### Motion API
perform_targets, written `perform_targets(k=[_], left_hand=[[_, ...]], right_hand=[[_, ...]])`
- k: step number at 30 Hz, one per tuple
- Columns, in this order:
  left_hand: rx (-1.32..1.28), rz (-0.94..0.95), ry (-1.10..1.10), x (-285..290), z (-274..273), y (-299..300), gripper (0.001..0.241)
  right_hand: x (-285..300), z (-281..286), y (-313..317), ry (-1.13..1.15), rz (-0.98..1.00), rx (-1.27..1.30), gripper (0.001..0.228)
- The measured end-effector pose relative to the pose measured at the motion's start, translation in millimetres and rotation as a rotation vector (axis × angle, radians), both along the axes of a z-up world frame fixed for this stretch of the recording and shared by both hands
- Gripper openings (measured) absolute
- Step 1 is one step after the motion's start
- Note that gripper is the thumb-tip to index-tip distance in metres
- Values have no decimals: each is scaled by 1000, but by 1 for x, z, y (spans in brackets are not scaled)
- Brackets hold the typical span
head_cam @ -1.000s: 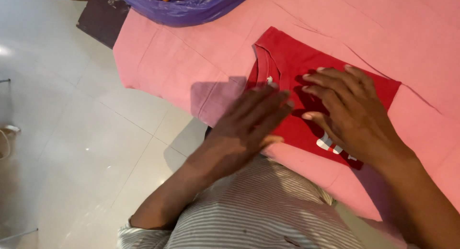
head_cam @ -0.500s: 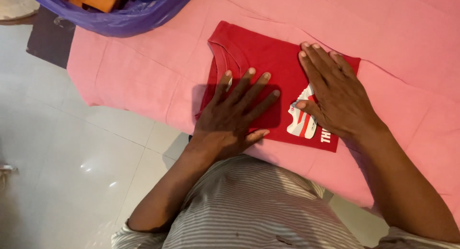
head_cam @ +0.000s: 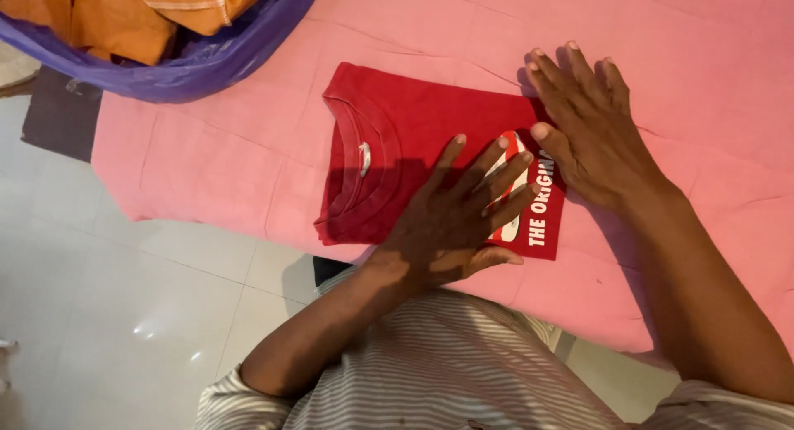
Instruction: The person folds a red t-shirt on a pink surface. They smooth the fabric, fold the sleeves inward, fold the shirt in half lengthwise, and then fold it into a compact rectangle.
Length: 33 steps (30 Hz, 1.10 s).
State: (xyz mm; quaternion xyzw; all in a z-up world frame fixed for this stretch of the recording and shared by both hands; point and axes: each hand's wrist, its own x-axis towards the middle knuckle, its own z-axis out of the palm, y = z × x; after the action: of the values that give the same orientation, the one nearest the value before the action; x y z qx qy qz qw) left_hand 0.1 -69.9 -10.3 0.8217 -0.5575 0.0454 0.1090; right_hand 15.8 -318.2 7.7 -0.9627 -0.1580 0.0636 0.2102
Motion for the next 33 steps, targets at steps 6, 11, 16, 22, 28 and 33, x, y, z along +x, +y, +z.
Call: perform_targets(k=[6, 11, 16, 22, 28, 33], left_hand=[[44, -14, -64, 3, -1, -4, 82], [-36, 2, 5, 0, 0, 1, 84], [180, 137, 20, 5, 11, 28, 105], [4, 271, -21, 25, 1, 64, 89], [-112, 267, 132, 36, -4, 70, 85], [-439, 631, 68, 92, -11, 93, 53]], right_hand=[[1, -13, -2, -36, -92, -61, 65], [-3, 13, 16, -135, -75, -7, 61], [-6, 3, 39, -223, 213, -21, 57], [-1, -18, 46, -239, 336, -255, 71], [0, -9, 50, -252, 307, -262, 74], [16, 14, 66, -364, 195, -43, 51]])
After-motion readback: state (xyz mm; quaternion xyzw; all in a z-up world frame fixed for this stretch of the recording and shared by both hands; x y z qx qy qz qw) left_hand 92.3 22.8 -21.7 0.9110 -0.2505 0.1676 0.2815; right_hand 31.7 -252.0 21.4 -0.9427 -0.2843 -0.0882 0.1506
